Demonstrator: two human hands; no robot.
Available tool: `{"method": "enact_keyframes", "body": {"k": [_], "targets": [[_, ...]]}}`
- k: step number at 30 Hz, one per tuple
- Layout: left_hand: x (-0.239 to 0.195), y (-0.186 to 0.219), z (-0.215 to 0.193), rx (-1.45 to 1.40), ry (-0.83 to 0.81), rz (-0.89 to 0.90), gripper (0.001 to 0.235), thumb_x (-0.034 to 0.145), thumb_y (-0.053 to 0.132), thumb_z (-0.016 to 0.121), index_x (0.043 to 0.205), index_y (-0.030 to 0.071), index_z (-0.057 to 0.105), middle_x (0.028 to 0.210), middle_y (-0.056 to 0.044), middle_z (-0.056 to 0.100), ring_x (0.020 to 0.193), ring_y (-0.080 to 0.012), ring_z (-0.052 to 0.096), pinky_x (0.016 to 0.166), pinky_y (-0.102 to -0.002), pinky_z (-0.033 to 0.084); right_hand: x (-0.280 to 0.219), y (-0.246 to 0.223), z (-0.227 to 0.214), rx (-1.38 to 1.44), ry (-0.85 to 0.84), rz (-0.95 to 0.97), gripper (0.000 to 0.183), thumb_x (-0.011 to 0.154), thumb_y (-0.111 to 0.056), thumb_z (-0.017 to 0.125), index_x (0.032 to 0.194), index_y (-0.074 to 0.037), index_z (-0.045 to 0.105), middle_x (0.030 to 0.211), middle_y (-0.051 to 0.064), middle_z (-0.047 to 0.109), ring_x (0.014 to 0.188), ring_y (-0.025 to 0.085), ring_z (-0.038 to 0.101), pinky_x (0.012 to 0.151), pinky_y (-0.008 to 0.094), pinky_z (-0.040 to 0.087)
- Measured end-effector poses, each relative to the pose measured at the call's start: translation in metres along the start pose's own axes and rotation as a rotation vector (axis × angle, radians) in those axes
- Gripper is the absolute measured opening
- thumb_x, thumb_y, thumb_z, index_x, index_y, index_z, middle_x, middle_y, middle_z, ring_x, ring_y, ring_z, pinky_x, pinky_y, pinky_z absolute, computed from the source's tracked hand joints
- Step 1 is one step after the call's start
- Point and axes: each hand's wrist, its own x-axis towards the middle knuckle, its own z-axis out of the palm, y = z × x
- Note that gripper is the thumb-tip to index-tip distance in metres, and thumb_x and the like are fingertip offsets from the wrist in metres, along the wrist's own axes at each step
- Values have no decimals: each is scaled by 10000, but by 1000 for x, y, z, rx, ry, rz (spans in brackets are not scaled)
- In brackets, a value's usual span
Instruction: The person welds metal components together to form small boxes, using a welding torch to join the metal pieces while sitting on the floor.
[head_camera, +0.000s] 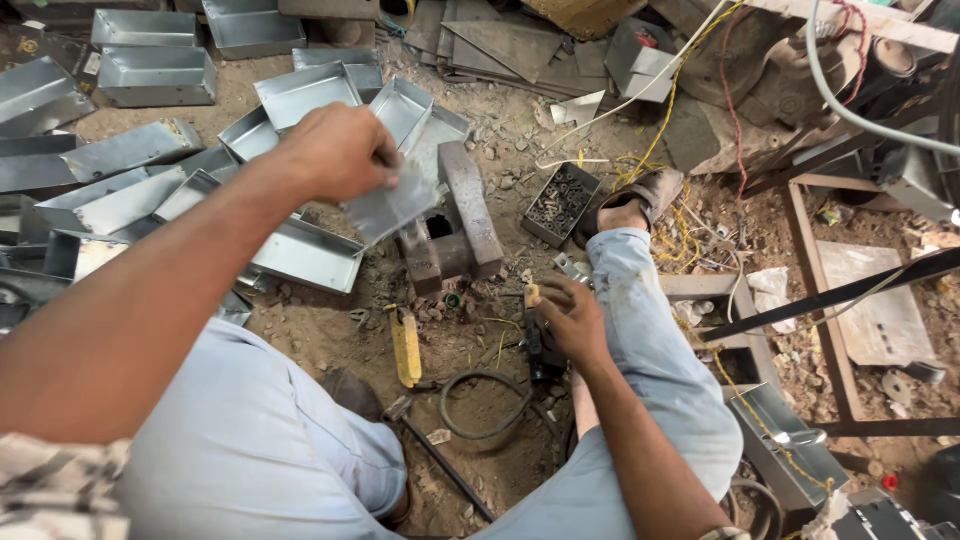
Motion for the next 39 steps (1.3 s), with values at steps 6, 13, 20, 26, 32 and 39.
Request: {"method": "enact_keyframes", "body": {"k": [6, 13, 20, 26, 32, 39], "targets": [[-56, 13, -1, -143, -371, 174, 238, 847, 226, 767, 1079, 197, 808, 1087, 6, 789, 900, -162, 752, 920, -353, 563, -5, -56, -6, 138, 17, 3, 420, 953, -233, 695, 1310, -16, 651, 1231, 121, 707, 1112, 183, 678, 973, 326, 554], [-88, 45, 13, -322, -631, 389, 227, 804, 200, 775, 1025, 203, 823, 967, 9, 825, 781, -141, 767, 792, -321, 597, 13, -144, 21, -139, -400, -106, 414, 969, -319, 673, 1315, -92, 698, 1156, 70, 781, 979, 153, 713, 828, 315, 567], [-112, 64, 9, -23, -389, 806, 75, 795, 225, 757, 781, 172, 809, 747, -44, 737, 894, -246, 688, 874, -430, 500, 28, -150, 48, -450, -681, -25, 351, 790, -226, 788, 1111, -87, 788, 897, 82, 807, 759, 161, 730, 697, 340, 557], [-117, 65, 27, 119, -374, 861, 89, 794, 259, 747, 861, 244, 802, 798, -28, 713, 965, -226, 640, 920, -440, 444, 24, -167, 33, -541, -534, 37, 240, 800, -224, 790, 996, -88, 813, 795, 71, 804, 683, 158, 762, 659, 341, 573], [-116, 74, 31, 183, -450, 633, 148, 916, 325, 661, 887, 277, 798, 872, 49, 717, 986, -150, 614, 966, -398, 404, -11, -219, 43, -647, -482, -303, 177, 773, -179, 779, 913, -76, 810, 768, 166, 737, 655, 302, 716, 629, 401, 552], [-114, 49, 13, -301, 136, 842, 266, 827, 216, 793, 1076, 123, 775, 1052, -51, 760, 1021, -220, 670, 924, -416, 489, -37, -247, -15, -480, -272, -162, 231, 850, -220, 798, 992, -38, 778, 724, 135, 741, 606, 213, 648, 560, 355, 516]]}}
